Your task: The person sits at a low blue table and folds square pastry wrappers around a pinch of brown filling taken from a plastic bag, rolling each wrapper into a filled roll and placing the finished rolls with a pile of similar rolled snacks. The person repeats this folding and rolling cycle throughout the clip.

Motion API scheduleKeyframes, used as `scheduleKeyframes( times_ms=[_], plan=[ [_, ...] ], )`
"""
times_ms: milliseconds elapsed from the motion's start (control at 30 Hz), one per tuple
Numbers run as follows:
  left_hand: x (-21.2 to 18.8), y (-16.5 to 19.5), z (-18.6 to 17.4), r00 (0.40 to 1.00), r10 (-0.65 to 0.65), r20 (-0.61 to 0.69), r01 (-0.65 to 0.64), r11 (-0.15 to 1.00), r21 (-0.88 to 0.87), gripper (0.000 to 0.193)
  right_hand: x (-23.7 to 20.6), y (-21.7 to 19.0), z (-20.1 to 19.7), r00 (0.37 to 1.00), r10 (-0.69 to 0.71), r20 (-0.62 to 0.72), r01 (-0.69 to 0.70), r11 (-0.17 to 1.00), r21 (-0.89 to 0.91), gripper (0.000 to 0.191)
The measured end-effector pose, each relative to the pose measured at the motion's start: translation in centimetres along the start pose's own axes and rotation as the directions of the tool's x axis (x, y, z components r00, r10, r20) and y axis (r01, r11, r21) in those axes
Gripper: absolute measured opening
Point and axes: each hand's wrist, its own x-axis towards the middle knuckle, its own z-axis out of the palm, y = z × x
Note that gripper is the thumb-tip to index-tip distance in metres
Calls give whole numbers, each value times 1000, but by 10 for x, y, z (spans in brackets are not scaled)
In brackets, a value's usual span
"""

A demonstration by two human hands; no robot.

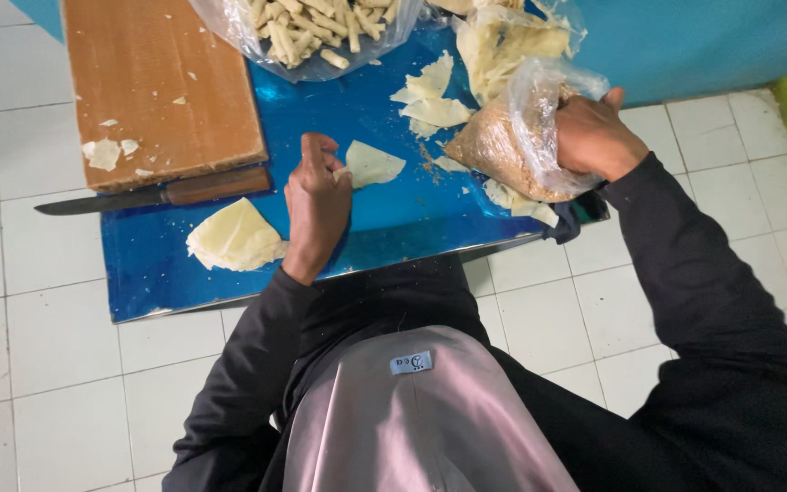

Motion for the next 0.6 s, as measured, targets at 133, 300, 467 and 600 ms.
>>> scheduleKeyframes(
  times_ms=[133,300,467,600],
  plan=[
    [-2,2,-3,999,39,-27,-38,999,22,47,4,-3,-4,995,8,102,1,996,-94,16],
    [-1,0,-4,1000,-11,-16,9,996,-83,44,-29,-1,-56,999,11,-50,-11,1000,11,8],
    [-1,-2,-1,998,63,-30,-66,990,-122,46,-32,-61,-102,910,-131,-393,239,941,239,19],
    [3,-3,2,998,58,-9,-59,988,-140,49,28,-165,-66,786,-330,-523,564,730,386,7]
  ],
)
